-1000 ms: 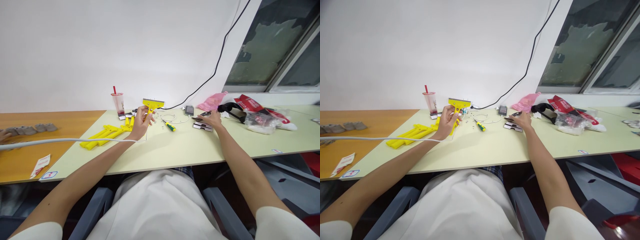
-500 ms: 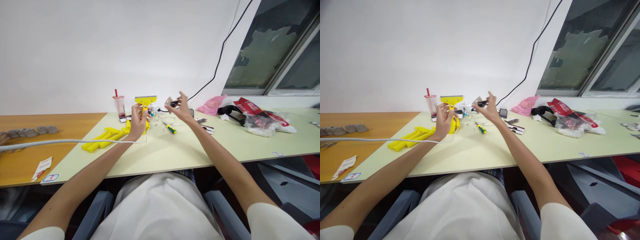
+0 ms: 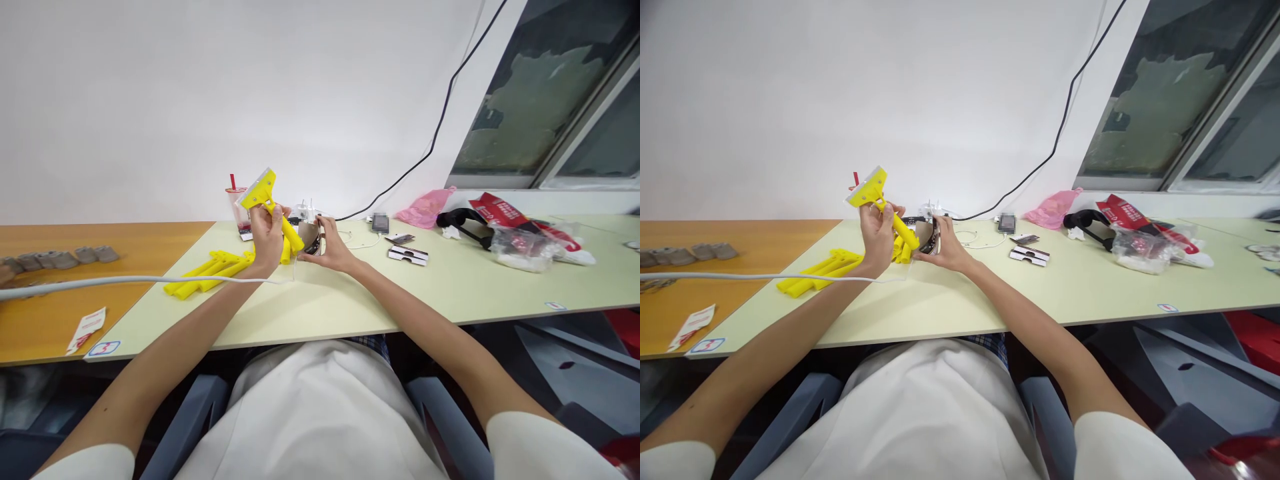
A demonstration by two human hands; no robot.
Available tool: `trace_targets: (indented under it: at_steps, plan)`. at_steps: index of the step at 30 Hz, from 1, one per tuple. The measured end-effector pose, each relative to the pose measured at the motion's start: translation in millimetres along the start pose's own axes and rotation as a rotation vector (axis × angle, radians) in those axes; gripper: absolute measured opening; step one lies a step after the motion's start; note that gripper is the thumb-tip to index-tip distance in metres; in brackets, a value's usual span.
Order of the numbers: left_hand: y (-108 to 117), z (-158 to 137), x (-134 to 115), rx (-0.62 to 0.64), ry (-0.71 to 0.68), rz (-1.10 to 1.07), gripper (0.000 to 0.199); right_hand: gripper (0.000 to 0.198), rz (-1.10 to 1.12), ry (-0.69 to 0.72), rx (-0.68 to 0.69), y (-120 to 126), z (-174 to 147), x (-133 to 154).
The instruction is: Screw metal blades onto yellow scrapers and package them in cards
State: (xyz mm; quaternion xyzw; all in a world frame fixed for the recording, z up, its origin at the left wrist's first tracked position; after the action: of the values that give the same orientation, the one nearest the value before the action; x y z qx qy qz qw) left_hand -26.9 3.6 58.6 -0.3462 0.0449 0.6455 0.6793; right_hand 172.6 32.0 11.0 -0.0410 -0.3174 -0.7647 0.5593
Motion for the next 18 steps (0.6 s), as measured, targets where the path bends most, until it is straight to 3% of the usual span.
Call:
trace_targets:
  at_steps: [5,11,18]
  plan:
    - [-3.1,-9.7,2.0,0.0,0.147,-0.097,0.053,0.113,0.118,0.006,0.022,-7.9,-1.8,7.1]
    - [-4.8,-22.5,4.9,-0.002,0.325,-0.093,0.05,0.119,0.127,-0.05,0.057,-7.2,-3.2,6.7]
    - [-4.6,-24.2,6.1,0.031,0.473,-0.031,0.047,0.127,0.169,-0.07,-0.069,-0.2,-1.9,4.5]
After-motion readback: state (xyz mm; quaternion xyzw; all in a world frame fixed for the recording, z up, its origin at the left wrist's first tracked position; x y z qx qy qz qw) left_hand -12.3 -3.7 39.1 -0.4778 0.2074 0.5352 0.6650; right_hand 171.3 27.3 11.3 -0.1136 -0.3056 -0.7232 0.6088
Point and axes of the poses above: each hand's wrist, its own z-axis towards the middle knuckle, its own y-axis out of the back of the hand, x = y × z, the point moved 2 cm from there along z, towards the middle knuckle, and after that the axes turned 7 degrees about -x, right-handed, at the moved point
